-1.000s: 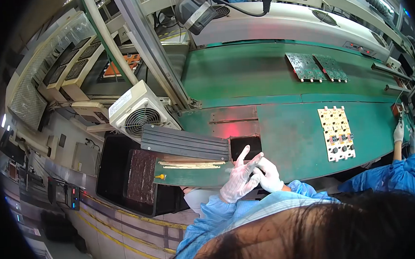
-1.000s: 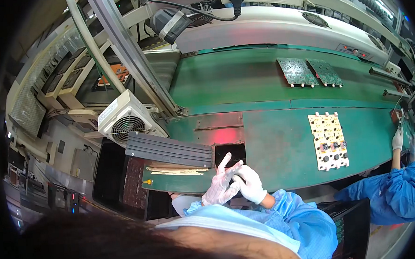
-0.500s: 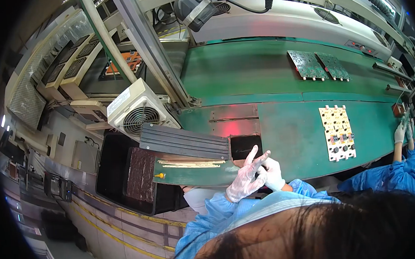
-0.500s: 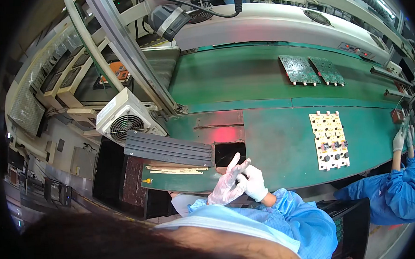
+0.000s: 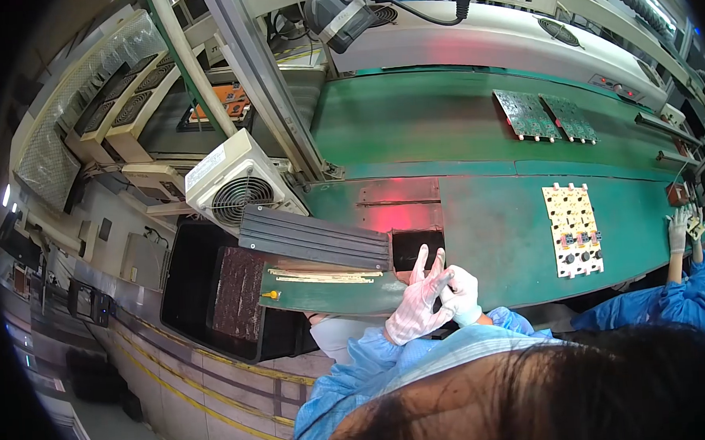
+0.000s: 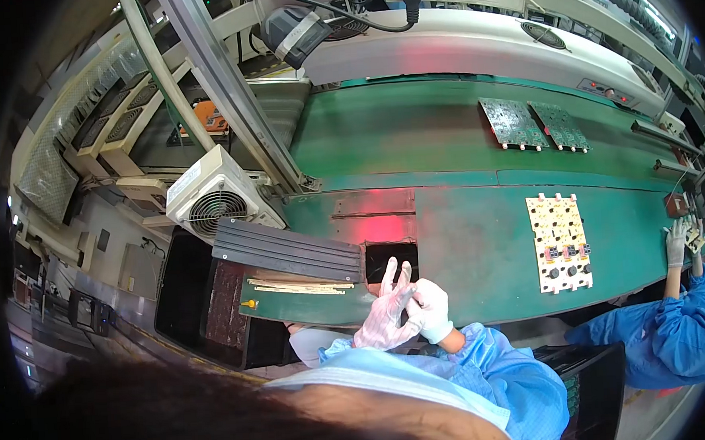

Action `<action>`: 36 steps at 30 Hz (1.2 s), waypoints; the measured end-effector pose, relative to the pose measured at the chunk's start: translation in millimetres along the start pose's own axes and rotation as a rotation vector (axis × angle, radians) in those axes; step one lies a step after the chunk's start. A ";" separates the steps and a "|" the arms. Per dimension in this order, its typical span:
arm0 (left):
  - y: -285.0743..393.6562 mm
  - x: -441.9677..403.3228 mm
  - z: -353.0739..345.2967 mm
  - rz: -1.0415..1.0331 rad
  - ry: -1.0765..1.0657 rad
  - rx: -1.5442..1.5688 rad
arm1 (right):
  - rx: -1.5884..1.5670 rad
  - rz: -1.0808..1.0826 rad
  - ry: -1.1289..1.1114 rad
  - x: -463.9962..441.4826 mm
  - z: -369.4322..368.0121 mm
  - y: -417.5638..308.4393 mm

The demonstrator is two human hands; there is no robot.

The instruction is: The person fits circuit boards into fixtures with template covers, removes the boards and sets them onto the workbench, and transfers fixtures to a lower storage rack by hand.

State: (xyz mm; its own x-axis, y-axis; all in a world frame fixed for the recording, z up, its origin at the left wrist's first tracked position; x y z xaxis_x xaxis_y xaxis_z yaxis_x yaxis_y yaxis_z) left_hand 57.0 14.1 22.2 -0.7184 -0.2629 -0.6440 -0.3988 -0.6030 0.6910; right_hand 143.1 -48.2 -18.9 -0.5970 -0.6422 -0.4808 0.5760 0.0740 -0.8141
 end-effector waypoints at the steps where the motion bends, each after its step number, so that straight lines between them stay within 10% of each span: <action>1: -2.2 0.8 0.0 0.007 -0.008 0.025 | -0.001 0.002 -0.001 0.3 -1.0 -0.3; 8: -17.4 10.1 6.8 0.305 -0.136 0.585 | -0.076 -0.022 -0.146 -1.6 -5.8 -9.6; 15: -16.3 9.0 8.3 -0.015 -0.099 0.229 | -0.001 0.047 -0.248 -5.1 -13.9 -16.7; 24: -15.3 12.0 2.3 0.344 -0.047 0.586 | -0.055 0.033 -0.324 2.2 -17.1 -5.4; 30: -0.8 0.8 8.9 0.049 0.035 0.079 | -0.191 -0.109 -0.245 2.9 -14.8 6.1; 36: -18.3 7.1 5.8 0.174 -0.112 0.292 | -0.157 0.007 -0.191 4.8 -15.1 2.8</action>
State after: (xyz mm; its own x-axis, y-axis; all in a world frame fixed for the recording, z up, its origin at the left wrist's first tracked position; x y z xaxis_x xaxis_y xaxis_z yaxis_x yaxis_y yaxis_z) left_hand 55.9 27.6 6.8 -0.8411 -0.2489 -0.4802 -0.3998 -0.3117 0.8620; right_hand 133.4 -39.5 -28.4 -0.4687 -0.7725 -0.4284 0.4771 0.1867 -0.8588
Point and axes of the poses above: each hand's wrist, its own x-axis away from the middle knuckle, its own z-axis out of the back of the hand, y = z × x, the point moved 6 cm from there along -x, towards the middle knuckle, and after that the axes turned 1 degree about x, right-handed, at the moved point
